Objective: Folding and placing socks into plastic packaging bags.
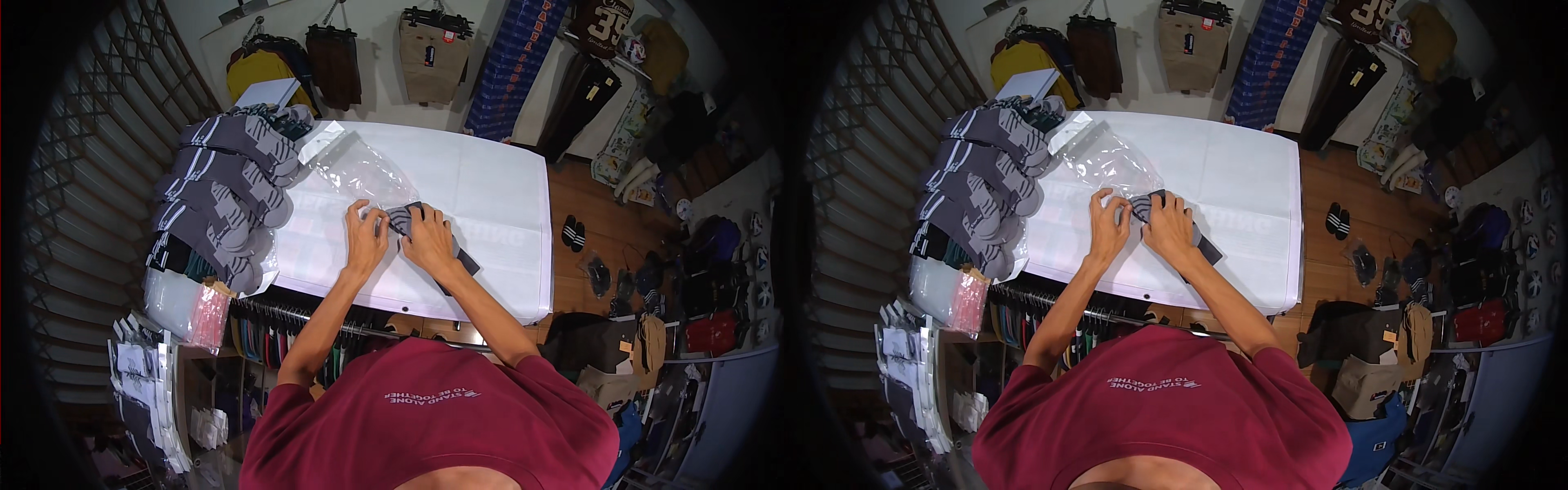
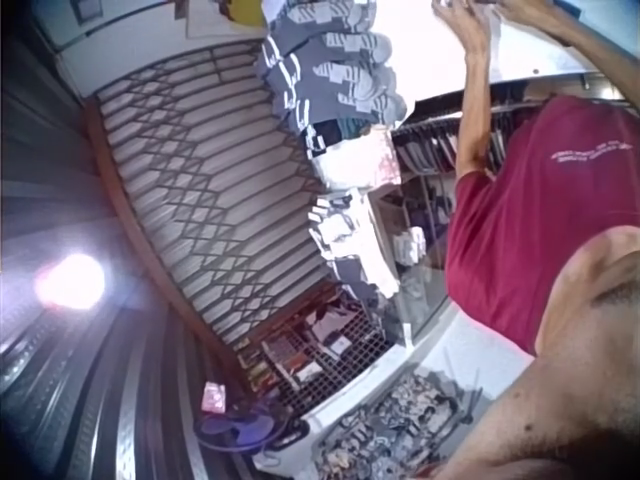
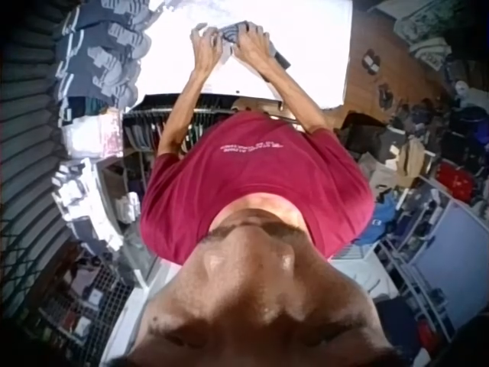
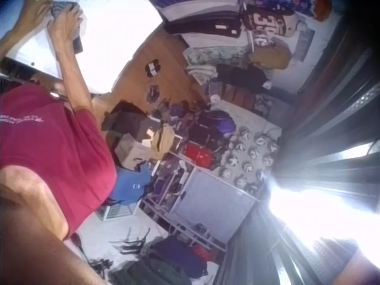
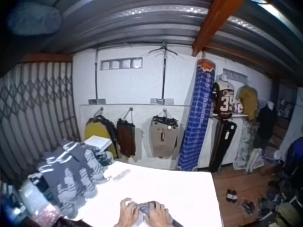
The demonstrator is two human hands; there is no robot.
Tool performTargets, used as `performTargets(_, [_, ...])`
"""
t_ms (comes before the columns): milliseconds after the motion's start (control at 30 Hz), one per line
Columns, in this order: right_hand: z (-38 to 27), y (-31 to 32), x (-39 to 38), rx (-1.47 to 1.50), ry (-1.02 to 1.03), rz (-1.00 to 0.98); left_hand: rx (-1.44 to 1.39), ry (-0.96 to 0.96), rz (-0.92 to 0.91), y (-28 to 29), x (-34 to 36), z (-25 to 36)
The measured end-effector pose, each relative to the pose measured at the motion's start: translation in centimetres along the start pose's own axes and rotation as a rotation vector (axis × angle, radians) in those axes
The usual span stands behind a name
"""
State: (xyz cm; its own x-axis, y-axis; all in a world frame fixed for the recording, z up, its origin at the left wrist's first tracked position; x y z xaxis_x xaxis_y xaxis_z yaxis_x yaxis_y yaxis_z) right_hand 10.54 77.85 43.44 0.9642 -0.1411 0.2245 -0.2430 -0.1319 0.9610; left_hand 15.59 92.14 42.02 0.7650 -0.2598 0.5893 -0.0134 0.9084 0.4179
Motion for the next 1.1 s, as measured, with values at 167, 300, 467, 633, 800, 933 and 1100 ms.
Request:
performTargets(167, [-0.2, -0.3, 0.5, -0.017, 0.154, 0.001, -0.160, 0.112, 0.002, 0.4, -0.1, -1.2])
performTargets(300, [-0.3, 0.0, 1.2, -0.002, 0.215, 0.016, -0.306, 0.193, -0.061, 0.7, 0.2, -2.2])
performTargets(467, [-0.2, -0.2, 2.3, 0.089, 0.246, -0.060, -0.295, 0.184, -0.101, 1.1, 0.2, -2.2])
performTargets(633, [1.0, 0.7, 1.2, 0.169, 0.266, -0.032, -0.183, 0.131, -0.126, 1.4, -0.4, -1.8])
performTargets(800, [1.4, 0.4, 0.4, 0.122, 0.264, 0.007, -0.095, 0.159, -0.102, 1.6, -0.3, -1.1])
performTargets(933, [1.0, 0.1, 1.1, 0.121, 0.283, 0.007, -0.071, 0.130, -0.124, 1.5, -0.3, -1.5])
performTargets(1100, [0.6, -0.4, 2.0, 0.152, 0.305, -0.001, -0.076, 0.158, -0.177, 1.1, -0.5, -1.8])
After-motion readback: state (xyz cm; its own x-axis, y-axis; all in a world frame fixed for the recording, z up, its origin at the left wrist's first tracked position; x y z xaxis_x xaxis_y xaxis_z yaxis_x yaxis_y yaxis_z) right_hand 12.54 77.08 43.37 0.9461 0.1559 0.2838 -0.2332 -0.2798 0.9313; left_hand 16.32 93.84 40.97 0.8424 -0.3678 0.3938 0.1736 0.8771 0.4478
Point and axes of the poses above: each hand's wrist, its own x-axis towards the middle knuckle, its own y-axis out of the back of the hand, z = x × y, the point moved 5 cm from there along x, towards the middle knuckle, and after that the axes turned 15 degrees about -x, right-handed, at the moved point
